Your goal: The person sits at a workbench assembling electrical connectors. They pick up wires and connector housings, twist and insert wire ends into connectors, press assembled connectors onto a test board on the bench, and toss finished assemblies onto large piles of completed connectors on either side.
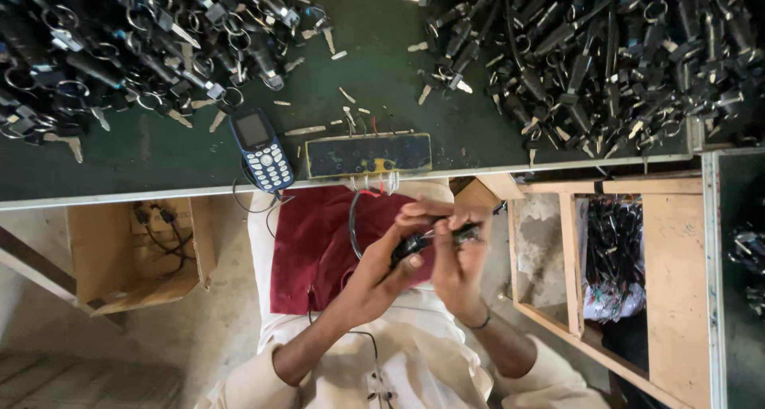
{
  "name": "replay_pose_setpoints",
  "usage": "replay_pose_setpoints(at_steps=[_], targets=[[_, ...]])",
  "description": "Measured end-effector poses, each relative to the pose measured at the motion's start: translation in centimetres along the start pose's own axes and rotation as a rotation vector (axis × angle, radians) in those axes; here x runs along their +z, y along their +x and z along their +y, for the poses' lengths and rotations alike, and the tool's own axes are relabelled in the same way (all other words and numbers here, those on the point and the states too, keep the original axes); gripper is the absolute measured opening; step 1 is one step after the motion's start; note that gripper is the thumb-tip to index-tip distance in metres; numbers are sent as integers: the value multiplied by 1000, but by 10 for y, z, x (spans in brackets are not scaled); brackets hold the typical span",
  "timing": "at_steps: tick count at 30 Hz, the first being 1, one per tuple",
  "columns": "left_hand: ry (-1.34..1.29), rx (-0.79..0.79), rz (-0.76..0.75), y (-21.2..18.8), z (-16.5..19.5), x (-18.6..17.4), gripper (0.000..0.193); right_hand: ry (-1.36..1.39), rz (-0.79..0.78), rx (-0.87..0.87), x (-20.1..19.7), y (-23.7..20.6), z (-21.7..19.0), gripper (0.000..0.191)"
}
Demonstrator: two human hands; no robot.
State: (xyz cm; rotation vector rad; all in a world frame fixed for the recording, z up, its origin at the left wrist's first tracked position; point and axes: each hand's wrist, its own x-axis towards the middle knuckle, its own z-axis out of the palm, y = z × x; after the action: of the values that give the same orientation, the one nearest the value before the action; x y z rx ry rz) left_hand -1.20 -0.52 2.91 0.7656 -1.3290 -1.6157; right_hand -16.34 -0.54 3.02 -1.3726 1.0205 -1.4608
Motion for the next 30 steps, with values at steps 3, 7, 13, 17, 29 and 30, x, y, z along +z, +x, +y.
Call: replay_pose_setpoints(at_steps=[3, 7, 13, 17, 29, 30], targets=[[138, 223, 7, -1, -9, -2, 49, -14, 106, 48, 7, -8, 2, 15], [750, 62, 70, -3, -20, 8, 43, -103, 24, 183, 15, -14, 5, 18], [527, -57, -45, -16, -6, 8, 35, 90, -309, 454, -31, 17, -26, 47], [18, -160, -252, -31, 19, -6, 27, 115, -404, 329, -61, 18, -8, 46], [-77, -40, -398, -43, 37, -6, 30, 176, 139, 682, 9, 20, 108, 19], [-80, -24, -401, -43, 37, -6, 30, 208, 140, 703, 10, 20, 106, 18]])
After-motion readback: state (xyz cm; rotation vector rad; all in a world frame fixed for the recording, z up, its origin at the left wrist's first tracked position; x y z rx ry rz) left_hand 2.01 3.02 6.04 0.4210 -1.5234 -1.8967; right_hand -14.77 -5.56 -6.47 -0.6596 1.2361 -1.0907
